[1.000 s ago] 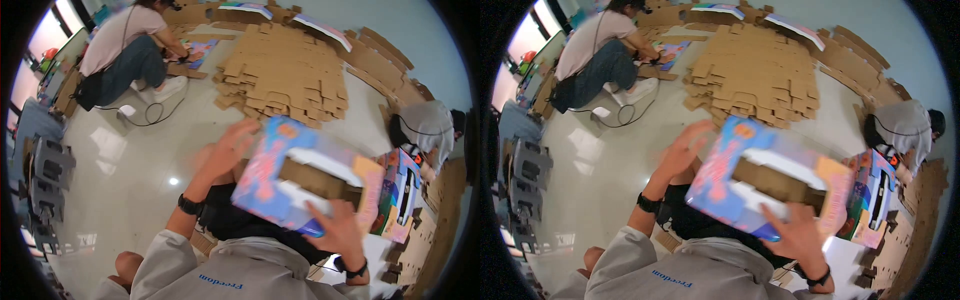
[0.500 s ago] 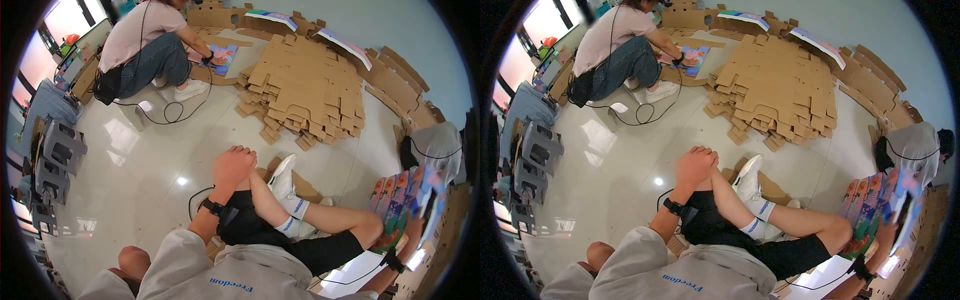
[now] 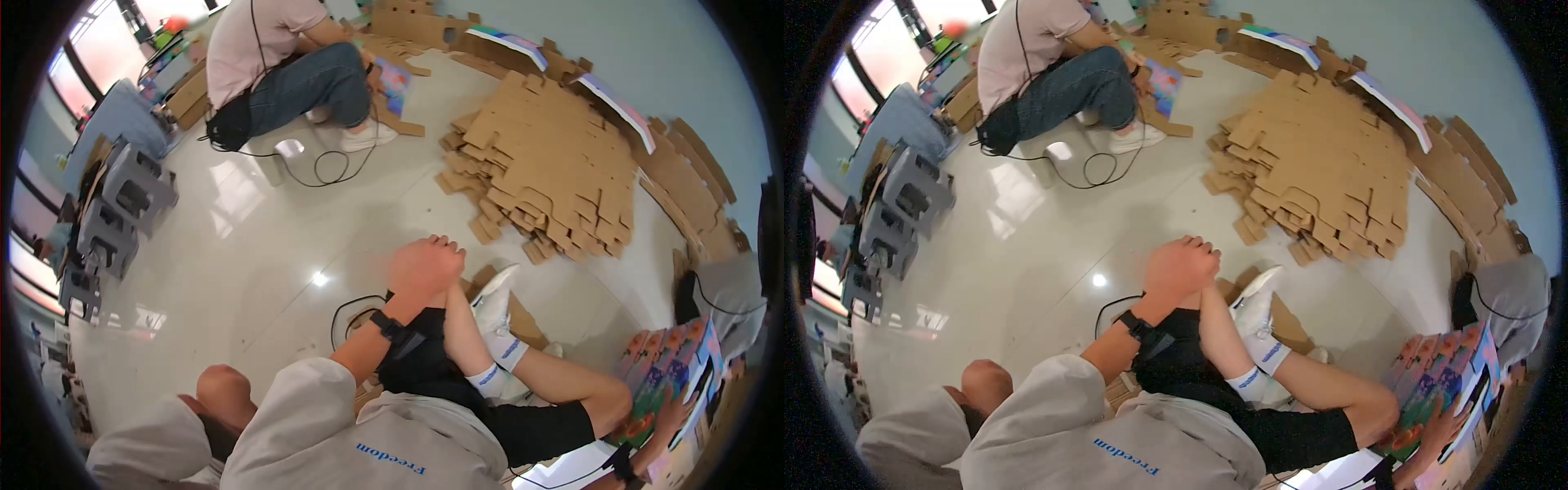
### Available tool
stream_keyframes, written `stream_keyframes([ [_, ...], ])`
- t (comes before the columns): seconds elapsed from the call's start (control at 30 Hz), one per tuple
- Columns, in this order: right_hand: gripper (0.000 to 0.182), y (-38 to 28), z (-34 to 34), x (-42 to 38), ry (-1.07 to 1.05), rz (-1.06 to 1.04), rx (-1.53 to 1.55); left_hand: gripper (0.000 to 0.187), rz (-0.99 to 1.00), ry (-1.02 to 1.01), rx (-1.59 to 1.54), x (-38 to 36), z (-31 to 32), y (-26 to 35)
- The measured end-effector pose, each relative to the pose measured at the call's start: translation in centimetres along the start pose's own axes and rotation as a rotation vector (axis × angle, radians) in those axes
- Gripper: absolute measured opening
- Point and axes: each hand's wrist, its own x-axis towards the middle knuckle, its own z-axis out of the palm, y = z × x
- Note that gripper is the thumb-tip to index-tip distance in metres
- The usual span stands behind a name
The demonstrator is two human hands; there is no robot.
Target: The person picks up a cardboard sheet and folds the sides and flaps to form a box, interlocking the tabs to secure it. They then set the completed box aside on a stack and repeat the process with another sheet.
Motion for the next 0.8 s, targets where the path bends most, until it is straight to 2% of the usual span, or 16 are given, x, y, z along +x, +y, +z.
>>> stream_keyframes([
  [0.07,0.061,-5.2,-8.6,2.1,-0.270,-0.011,0.501,0.025,0.022,-0.171,-0.016,-0.1,0.3,-0.8],
  [0.1,0.054,-8.3,-14.1,1.3,-0.148,-0.162,0.657,0.031,0.063,-0.247,-0.041,0.9,0.6,-0.3],
  [0.13,0.048,-11.0,-17.5,0.1,-0.016,-0.308,0.797,0.039,0.057,-0.428,-0.146,2.6,0.6,0.1],
  [0.2,0.036,-13.2,-16.7,-2.5,-0.192,-0.427,0.984,0.059,0.046,-0.820,-0.334,6.0,0.3,0.4],
  [0.23,0.030,-14.1,-15.8,-4.0,-0.248,-0.464,0.923,0.078,0.186,-0.937,-0.441,8.7,5.2,-0.4],
  [0.27,0.023,-14.6,-15.4,-5.2,-0.313,-0.516,0.865,0.077,0.230,-0.854,-0.467,11.3,9.9,-0.5],
  [0.3,0.019,-14.8,-16.0,-5.9,-0.276,-0.480,0.862,0.076,0.268,-0.774,-0.498,13.8,13.8,-0.1],
  [0.37,0.011,-15.8,-17.2,-6.3,-0.189,-0.410,0.858,0.067,0.132,-0.553,-0.604,20.4,17.8,0.3],
  [0.43,0.008,-16.0,-17.3,-6.7,-0.106,-0.326,0.920,0.061,-0.152,-0.544,-0.759,25.2,16.4,0.3],
  [0.47,0.006,-16.0,-17.0,-7.0,-0.069,-0.289,0.950,0.050,-0.256,-0.164,-0.921,26.0,20.7,-0.5],
  [0.5,0.008,-16.2,-16.3,-7.4,-0.028,-0.268,0.954,0.048,-0.304,-0.247,-0.758,28.2,23.1,-1.2],
  [0.53,0.009,-16.3,-16.2,-7.4,-0.060,-0.272,0.934,0.047,-0.191,-0.417,-0.350,30.9,27.1,-2.7],
  [0.57,0.009,-16.4,-16.3,-7.4,-0.091,-0.275,0.913,0.048,-0.810,-0.232,-1.021,29.3,24.7,-1.7],
  [0.63,0.012,-16.7,-16.6,-7.2,-0.113,-0.270,0.890,0.045,-0.891,-0.011,-0.847,29.6,25.8,-1.9],
  [0.73,0.014,-16.8,-16.9,-7.3,-0.135,-0.237,0.884,0.040,-0.679,-0.153,-0.696,28.5,20.0,-2.7],
  [0.8,0.014,-17.2,-16.7,-7.1,-0.077,-0.255,0.883,0.040,-0.669,-0.175,-0.726,29.0,20.6,-2.2],
])
